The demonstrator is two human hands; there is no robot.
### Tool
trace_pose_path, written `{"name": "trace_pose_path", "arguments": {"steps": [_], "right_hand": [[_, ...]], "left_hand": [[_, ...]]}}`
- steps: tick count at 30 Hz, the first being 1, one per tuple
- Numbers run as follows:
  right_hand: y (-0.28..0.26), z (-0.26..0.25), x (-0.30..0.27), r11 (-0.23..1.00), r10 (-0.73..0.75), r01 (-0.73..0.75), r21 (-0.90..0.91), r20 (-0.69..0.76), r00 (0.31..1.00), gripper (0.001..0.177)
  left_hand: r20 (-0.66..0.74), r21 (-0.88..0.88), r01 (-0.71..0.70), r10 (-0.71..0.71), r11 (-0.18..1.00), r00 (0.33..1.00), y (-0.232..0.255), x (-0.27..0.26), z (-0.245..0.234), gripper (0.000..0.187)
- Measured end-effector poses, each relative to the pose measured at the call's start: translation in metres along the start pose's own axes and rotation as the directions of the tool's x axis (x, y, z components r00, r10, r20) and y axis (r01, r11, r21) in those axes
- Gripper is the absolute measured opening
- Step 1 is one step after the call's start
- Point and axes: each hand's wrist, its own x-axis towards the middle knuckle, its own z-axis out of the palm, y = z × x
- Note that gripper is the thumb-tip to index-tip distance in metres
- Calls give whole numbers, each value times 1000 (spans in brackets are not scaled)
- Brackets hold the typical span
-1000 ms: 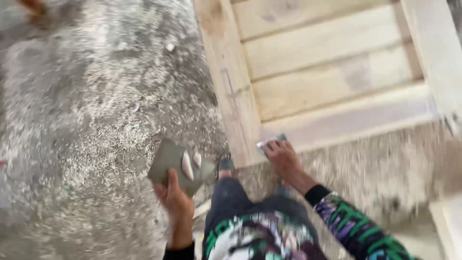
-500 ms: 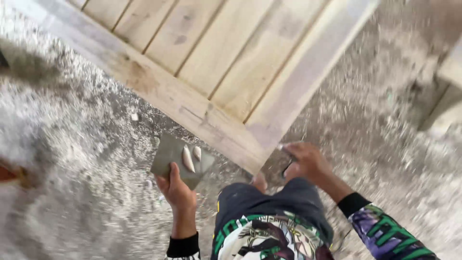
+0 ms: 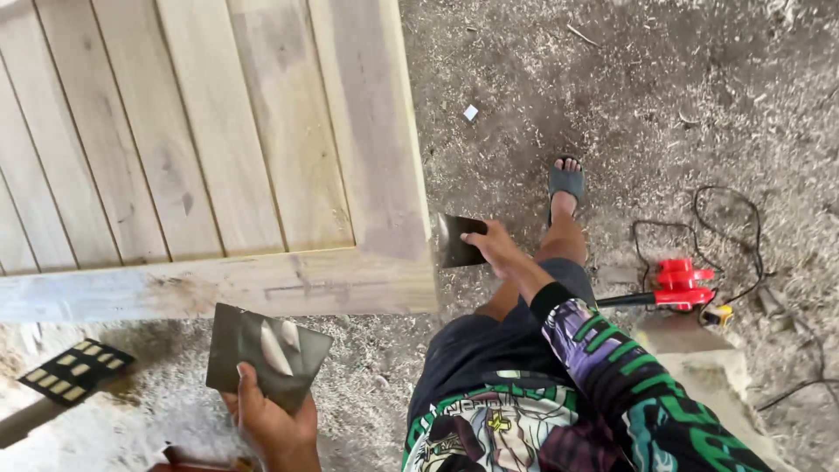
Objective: Applying wood filler and sanding gaps on a wooden door.
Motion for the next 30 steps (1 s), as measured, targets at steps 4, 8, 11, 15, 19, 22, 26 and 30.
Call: {"name": "trace_pose_path", "arguments": {"steps": [4, 8, 11, 15, 19, 22, 26, 30], "right_hand": [[2, 6, 11, 997, -27, 29, 72, -22, 999, 27], [-11, 13, 2, 996, -2, -3, 89, 52, 999, 27], [-9, 17, 0, 997, -41, 38, 59, 41, 998, 27], [-10, 25, 3, 996, -35, 32, 89, 29, 999, 26], [-4, 29, 7, 997, -78, 78, -14, 14, 997, 25], [-41, 56, -12, 933, -67, 20, -359, -119, 991, 26], [-50, 93, -51, 668, -281, 72, -741, -162, 946, 20], [-32, 98, -85, 548, -641, 397, -737, -65, 764, 27]], "left_hand": [[49, 16, -17, 16, 1000, 999, 2, -3, 11, 43], [56, -12, 6, -6, 1000, 998, 3, -10, 11, 43], [58, 2, -12, 12, 1000, 998, -2, -7, 6, 43], [28, -31, -11, 12, 999, 1000, -5, -11, -4, 42], [31, -14, -27, 28, 1000, 999, -5, -15, -5, 42], [26, -22, -9, 10, 1000, 1000, -13, -12, -9, 42], [-57, -50, 49, -52, 998, 997, -18, -18, -22, 45], [-63, -24, 65, -67, 998, 996, -13, -21, 14, 43]]}}
